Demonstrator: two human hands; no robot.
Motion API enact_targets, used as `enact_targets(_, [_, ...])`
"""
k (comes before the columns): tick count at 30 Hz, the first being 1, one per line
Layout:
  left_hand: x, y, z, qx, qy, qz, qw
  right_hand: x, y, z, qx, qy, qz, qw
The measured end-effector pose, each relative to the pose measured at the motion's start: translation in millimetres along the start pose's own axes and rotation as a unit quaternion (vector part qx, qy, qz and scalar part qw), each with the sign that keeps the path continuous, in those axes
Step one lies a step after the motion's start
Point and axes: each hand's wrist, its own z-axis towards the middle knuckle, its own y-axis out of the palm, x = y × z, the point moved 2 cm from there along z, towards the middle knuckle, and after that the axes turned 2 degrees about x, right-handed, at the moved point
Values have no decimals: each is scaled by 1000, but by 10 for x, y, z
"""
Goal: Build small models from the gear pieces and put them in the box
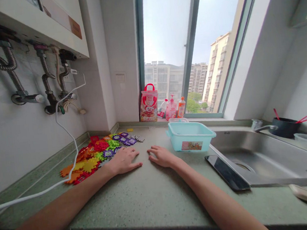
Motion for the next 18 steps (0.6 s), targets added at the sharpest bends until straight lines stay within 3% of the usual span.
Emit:
enact_targets(4, [-100, -298, -4, -7, -51, 32, 998, -3, -15, 3, -15, 9, -11, 1000])
enact_targets(9, [-442, -647, -98, -62, -165, 80, 981, -16, -22, 3, -14, 14, -3, 1000])
enact_targets(14, [-807, -678, -221, -170, -194, 50, 965, -6, 0, -4, -13, 9, -8, 1000])
enact_targets(18, [-944, -600, -217, -215, -161, -38, 962, -6, 7, -6, -12, 5, -17, 1000])
